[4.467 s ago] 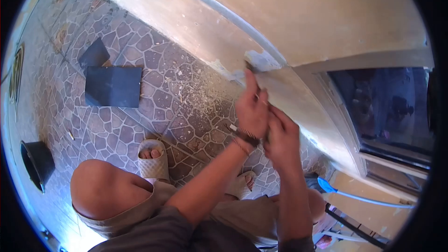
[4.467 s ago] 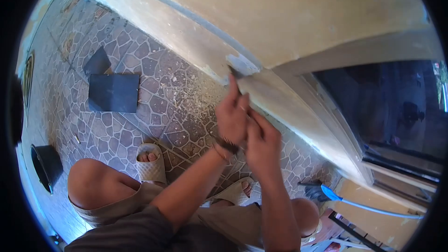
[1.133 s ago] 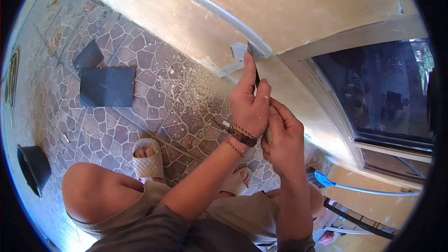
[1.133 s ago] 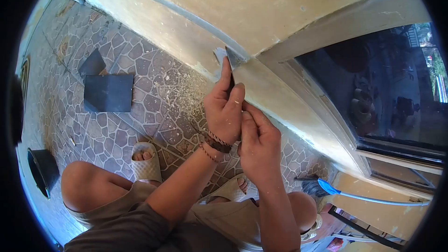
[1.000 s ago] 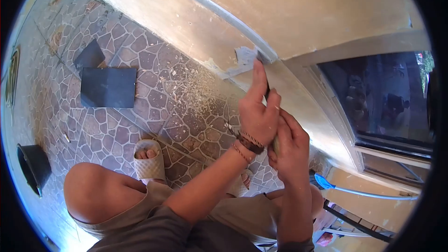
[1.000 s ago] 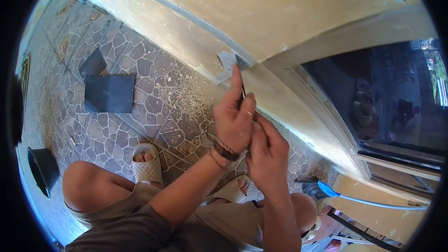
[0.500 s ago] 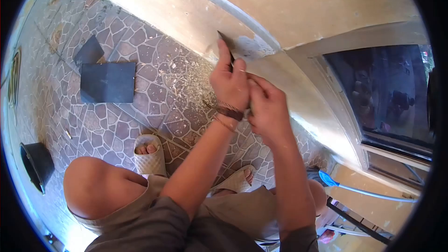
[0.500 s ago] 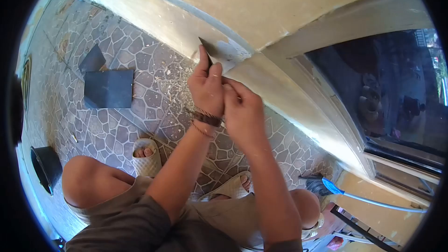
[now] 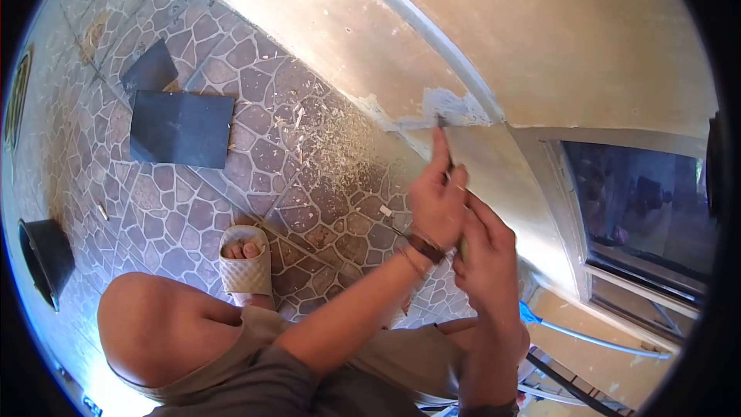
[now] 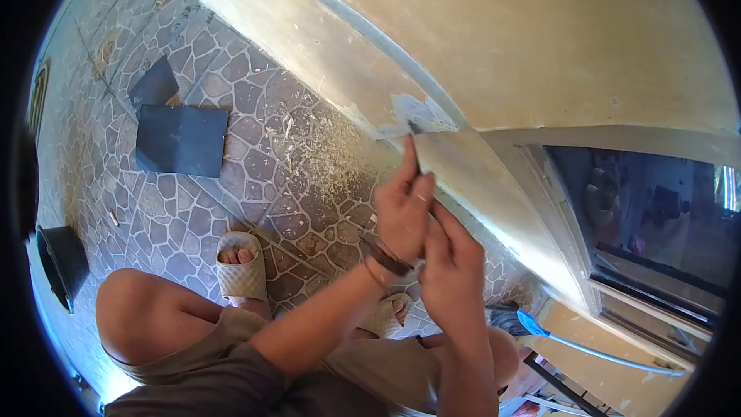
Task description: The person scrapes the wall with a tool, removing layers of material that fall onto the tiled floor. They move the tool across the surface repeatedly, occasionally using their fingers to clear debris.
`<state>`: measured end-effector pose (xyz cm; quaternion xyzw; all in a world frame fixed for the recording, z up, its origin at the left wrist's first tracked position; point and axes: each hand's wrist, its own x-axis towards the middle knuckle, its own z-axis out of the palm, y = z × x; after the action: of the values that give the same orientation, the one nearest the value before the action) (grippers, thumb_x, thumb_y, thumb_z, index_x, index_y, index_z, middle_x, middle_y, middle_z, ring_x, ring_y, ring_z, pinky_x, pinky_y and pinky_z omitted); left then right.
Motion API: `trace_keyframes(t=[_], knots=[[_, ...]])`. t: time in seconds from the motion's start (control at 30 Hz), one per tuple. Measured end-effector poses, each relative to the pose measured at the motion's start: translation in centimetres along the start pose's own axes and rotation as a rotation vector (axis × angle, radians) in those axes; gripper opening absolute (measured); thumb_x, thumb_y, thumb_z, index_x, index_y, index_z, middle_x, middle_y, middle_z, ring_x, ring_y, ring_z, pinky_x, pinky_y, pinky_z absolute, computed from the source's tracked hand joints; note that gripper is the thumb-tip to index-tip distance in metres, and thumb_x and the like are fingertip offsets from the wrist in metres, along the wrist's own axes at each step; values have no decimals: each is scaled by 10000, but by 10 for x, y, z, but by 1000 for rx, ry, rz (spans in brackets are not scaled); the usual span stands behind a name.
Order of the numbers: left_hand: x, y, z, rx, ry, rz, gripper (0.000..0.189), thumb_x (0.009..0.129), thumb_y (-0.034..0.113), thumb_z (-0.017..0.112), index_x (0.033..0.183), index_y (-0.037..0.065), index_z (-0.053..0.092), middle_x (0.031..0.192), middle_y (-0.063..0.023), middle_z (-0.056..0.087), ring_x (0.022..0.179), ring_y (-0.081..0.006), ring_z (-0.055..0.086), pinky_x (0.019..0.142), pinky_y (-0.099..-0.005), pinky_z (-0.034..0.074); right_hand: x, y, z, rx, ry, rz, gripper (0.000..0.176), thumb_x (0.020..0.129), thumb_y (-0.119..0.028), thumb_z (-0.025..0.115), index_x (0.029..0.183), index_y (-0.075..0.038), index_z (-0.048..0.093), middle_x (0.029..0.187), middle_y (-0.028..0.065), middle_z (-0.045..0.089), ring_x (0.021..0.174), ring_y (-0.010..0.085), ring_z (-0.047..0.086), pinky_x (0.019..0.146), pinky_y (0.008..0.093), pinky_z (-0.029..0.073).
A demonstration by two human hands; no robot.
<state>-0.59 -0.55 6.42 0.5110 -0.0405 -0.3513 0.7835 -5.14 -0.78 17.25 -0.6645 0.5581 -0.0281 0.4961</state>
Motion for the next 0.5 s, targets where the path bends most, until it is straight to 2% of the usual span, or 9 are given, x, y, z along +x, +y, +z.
trace_keyframes(t=[0.07,0.13,0.2,0.23,0.3,0.4,0.43,0.47,0.5], knots=[[15,3,-21,-165,-48,-120,579,874,75,501,1415,7,306,872,-42,613,718,-82,517,660,-227,462,20,12,16,-218,5,-125,325,965,-122,416,1215,25,561,879,93,671,546,69,513,511,232,431],[11,10,-20,-141,-14,-103,535,885,74,503,1392,3,350,812,-6,560,702,-67,475,640,-214,430,14,13,17,-188,52,-138,321,960,-111,415,1202,47,557,876,125,673,650,126,572,618,273,470],[2,8,-6,-42,23,-34,456,898,49,493,1346,-15,441,783,68,488,677,-24,402,576,-175,367,6,1,15,-114,68,-45,318,954,-104,419,1188,62,553,887,166,669,755,177,610,714,305,486],[-2,10,6,-10,78,52,404,912,58,489,1308,-21,481,793,58,500,679,-27,409,577,-177,377,-2,-12,9,-56,60,61,316,949,-104,424,1182,67,552,899,191,665,807,201,619,756,316,483],[13,-3,-9,-69,84,-10,394,918,64,496,1304,-9,491,794,57,501,682,-28,410,579,-178,382,16,11,12,-226,66,-396,304,945,-96,426,1167,64,558,914,224,658,864,223,637,784,323,485],[33,-17,-27,-206,36,-164,409,925,68,501,1327,3,468,826,56,507,693,-27,414,579,-177,387,45,21,43,-310,81,-199,321,941,-85,421,1201,57,545,827,76,643,785,139,571,747,253,458],[31,-15,-28,-120,16,-168,434,925,66,498,1351,9,440,847,54,515,701,-29,425,589,-173,394,42,30,42,-355,134,-335,318,948,-96,411,1191,43,561,805,61,644,649,103,551,603,239,456],[23,-14,-28,-32,1,-190,460,925,63,494,1375,15,413,868,52,523,708,-30,435,599,-170,401,33,30,35,-242,105,-192,308,946,-102,422,1173,43,570,825,103,652,718,142,575,668,274,463],[12,-10,-19,38,-8,-112,530,917,60,495,1423,35,338,858,65,512,696,-29,429,588,-169,398,17,14,25,-135,77,-35,298,944,-108,433,1155,44,580,845,145,660,787,181,598,732,309,469]])
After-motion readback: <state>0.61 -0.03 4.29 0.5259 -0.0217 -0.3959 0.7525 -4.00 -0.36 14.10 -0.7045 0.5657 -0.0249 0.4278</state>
